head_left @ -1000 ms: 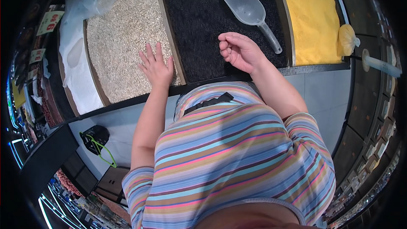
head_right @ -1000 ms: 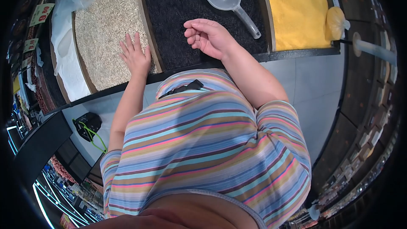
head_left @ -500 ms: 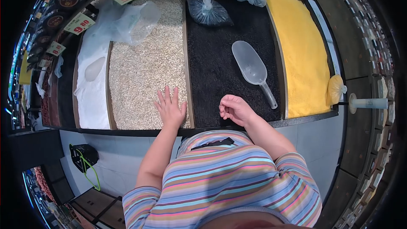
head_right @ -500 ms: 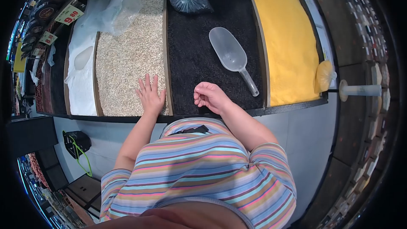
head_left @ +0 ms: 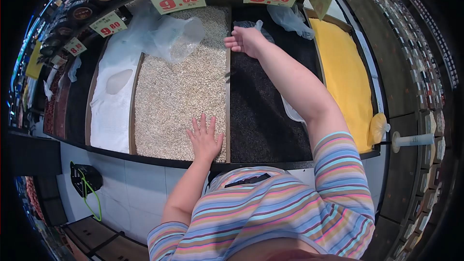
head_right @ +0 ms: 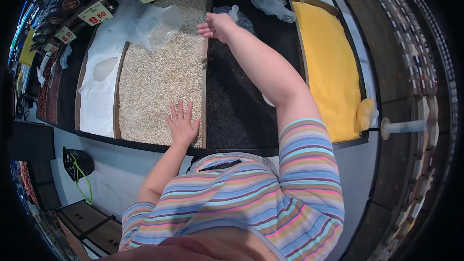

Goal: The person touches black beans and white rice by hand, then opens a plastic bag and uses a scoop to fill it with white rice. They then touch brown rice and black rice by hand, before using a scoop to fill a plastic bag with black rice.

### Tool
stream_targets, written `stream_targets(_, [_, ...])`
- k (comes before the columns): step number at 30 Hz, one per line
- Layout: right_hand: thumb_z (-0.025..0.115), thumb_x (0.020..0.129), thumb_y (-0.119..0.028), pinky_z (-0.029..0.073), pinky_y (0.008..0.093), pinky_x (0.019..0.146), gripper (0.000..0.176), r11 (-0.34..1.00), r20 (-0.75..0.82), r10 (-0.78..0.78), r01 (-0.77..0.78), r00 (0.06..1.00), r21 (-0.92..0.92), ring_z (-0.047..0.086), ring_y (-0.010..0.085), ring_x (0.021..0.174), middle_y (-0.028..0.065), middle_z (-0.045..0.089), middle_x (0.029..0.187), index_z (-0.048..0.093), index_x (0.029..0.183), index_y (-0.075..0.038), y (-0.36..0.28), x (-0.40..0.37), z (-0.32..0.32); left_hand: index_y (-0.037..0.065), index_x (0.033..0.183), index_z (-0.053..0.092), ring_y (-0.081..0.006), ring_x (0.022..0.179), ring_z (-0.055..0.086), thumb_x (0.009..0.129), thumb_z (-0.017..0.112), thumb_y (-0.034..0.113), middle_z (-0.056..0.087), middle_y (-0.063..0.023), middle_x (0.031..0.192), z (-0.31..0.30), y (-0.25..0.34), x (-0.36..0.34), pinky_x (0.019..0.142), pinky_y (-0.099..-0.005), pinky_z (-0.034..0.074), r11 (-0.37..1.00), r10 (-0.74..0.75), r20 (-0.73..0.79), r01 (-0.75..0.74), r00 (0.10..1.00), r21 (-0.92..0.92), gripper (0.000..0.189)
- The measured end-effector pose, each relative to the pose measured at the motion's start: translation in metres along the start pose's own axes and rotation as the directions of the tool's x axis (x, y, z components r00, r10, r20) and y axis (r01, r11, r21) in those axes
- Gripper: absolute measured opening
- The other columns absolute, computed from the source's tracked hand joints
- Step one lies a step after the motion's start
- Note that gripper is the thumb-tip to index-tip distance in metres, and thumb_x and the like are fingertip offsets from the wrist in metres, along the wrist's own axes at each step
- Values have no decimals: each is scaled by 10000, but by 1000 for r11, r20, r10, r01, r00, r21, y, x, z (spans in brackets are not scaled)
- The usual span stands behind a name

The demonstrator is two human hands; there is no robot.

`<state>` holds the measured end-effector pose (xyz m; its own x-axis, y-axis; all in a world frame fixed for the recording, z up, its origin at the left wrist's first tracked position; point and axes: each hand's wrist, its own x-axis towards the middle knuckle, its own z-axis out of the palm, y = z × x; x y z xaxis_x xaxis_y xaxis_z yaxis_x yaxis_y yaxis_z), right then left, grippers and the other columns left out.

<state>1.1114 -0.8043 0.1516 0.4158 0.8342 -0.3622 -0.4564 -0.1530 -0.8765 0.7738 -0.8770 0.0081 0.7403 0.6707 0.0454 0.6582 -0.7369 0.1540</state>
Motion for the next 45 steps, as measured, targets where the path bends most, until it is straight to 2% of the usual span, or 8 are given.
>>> stream_targets(3, [338,1019,-243,560,357,687,424,953,-77,-237,247,969,176,650,317,953,242,568,1198,340,1263,103,-51,39,9,216,1446,350,-448,1403,129,842,575,420,216,-142,1532,-3,1,2,1046,-699,136,1000,-11,7,12,1000,-14,676])
stream_targets(10, [528,956,-208,519,273,647,296,999,113,-12,17,994,-48,635,163,760,99,643,955,525,1176,-10,57,-31,8,216,1438,364,-442,1409,108,840,578,428,214,-142,1533,-1,-1,1,1051,-700,122,999,-21,0,21,1000,-35,670])
stream_targets(13, [555,933,-188,521,294,661,270,987,66,-109,115,992,-110,647,173,789,98,652,968,562,1143,-18,116,-78,-26,220,1445,355,-438,1413,100,843,576,427,207,-138,1537,0,2,1,1052,-699,123,1000,-24,18,24,1000,-6,674])
stream_targets(15, [598,881,-161,535,364,732,325,620,80,-500,421,862,-662,660,253,868,114,662,996,563,1178,-35,162,-118,-48,224,1452,343,-436,1415,93,846,573,423,201,-135,1541,2,1,2,1053,-697,125,1000,-23,23,24,999,-2,679])
stream_targets(19, [668,814,-193,399,464,1018,505,-44,373,-543,418,752,-907,436,375,1265,168,477,1354,518,1285,-87,203,-203,-61,229,1461,327,-441,1414,90,855,566,413,193,-132,1546,9,1,1,1050,-698,136,1000,-4,6,4,1000,29,677])
stream_targets(21, [671,815,-321,307,507,1083,600,-71,323,-387,321,864,-944,271,370,1375,156,315,1480,477,1345,-119,232,-223,-62,227,1464,322,-445,1413,90,862,558,412,188,-131,1548,12,-1,2,1047,-700,142,998,5,-6,-5,1000,64,673])
stream_targets(29, [650,829,-363,304,533,1081,571,-86,350,-358,342,866,-936,243,358,1392,124,307,1492,485,1343,-175,248,-224,-68,223,1469,306,-445,1412,97,878,531,410,177,-127,1552,19,-4,0,1045,-698,152,993,29,-25,-26,999,118,660])
stream_targets(45, [751,708,-349,482,454,889,497,-43,177,-173,172,969,-984,512,318,1089,109,541,1120,609,1136,-140,212,-138,-69,226,1466,311,-440,1414,99,872,553,383,185,-130,1549,19,-2,0,1044,-698,156,997,21,-33,-18,999,78,660])
